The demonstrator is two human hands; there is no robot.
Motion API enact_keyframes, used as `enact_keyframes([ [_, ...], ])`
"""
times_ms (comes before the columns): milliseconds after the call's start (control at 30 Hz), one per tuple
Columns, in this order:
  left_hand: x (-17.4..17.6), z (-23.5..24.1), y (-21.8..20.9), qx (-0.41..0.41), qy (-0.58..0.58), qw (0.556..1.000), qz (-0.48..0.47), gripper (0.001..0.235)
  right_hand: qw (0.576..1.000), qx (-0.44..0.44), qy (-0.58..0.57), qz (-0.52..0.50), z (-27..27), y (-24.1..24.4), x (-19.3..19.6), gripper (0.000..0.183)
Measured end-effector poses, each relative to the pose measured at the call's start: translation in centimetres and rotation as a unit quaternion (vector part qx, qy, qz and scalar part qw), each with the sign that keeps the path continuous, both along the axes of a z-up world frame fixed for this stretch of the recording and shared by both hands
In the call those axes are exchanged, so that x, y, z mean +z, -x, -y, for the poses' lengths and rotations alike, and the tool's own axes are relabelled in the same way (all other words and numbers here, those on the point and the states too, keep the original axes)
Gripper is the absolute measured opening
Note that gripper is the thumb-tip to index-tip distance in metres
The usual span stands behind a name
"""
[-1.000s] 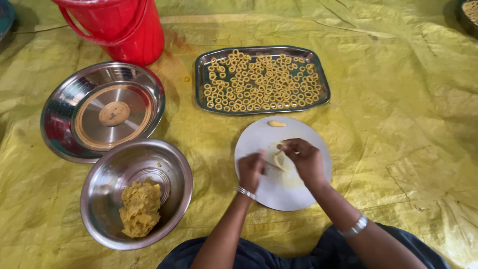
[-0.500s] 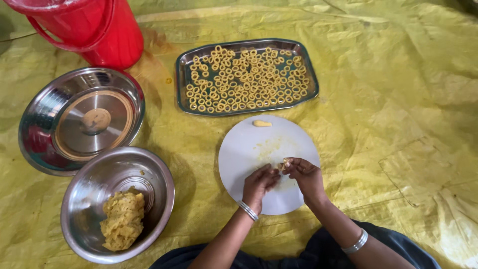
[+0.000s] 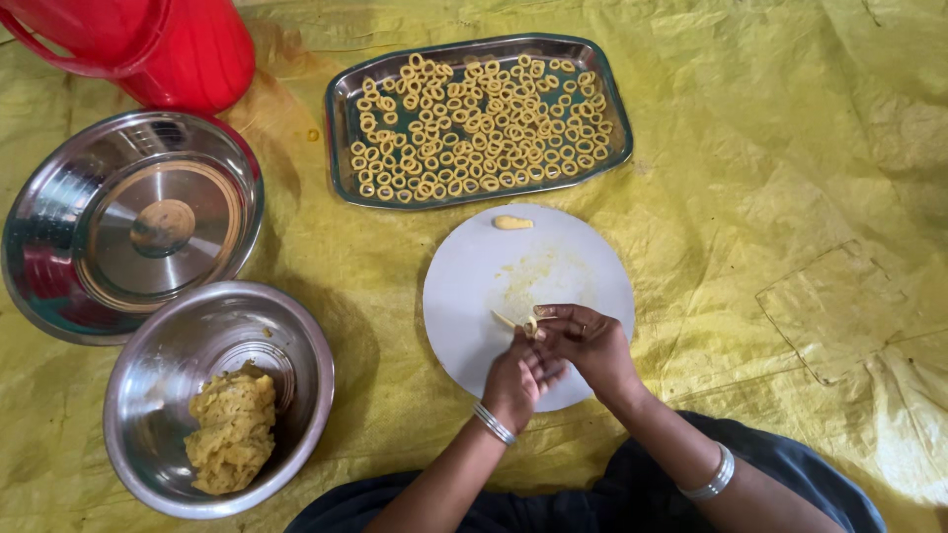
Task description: The person rolls small pieces of dough into thin ropes on a white board, then joins the ends to form rings and places them on a metal tray. The process is repeated continuously throughout the clip.
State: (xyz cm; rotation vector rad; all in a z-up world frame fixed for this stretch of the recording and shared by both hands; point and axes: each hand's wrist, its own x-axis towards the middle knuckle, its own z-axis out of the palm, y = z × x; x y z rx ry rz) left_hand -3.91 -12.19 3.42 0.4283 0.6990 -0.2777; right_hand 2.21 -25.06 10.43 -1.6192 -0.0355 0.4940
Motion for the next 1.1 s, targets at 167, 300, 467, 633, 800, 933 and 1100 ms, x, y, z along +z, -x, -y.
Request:
enact_keyframes([
  [167, 1.6, -2.5, -0.8, 0.087, -0.082, 0.987, 0.109, 0.033, 0.999, -0.041, -0.005, 0.021, -0.4, 0.0, 0.5, 0.025],
  [300, 2.3, -3.3, -1.3, 0.039, -0.268, 0.949, 0.163, 0.031, 0.992, -0.018, 0.094, 0.082, -0.5, -0.2, 0.6, 0.023],
  [467, 1.9, -4.4, -1.6, -0.076, -0.413, 0.886, 0.195, 0.026, 0.936, 0.054, 0.267, 0.224, -0.8, -0.4, 1.3, 0.02],
  [633, 1.2, -5.2, -1.8, -0.114, -0.398, 0.884, 0.219, 0.024, 0.914, 0.076, 0.277, 0.287, -0.9, -0.7, 2.1, 0.017],
  [800, 0.8, -5.4, -1.7, -0.165, -0.404, 0.877, 0.202, 0.021, 0.918, 0.087, 0.263, 0.285, -0.9, -0.5, 1.8, 0.014],
  [933, 0.7, -5.8, -1.5, -0.226, -0.392, 0.868, 0.204, 0.022, 0.925, 0.11, 0.251, 0.263, -0.5, -0.9, 0.6, 0.016],
  [1100, 0.8, -6.9, -1.4, -0.329, -0.254, 0.892, 0.178, 0.037, 0.949, 0.162, 0.195, 0.187, 0.3, -2.4, -0.8, 0.031],
])
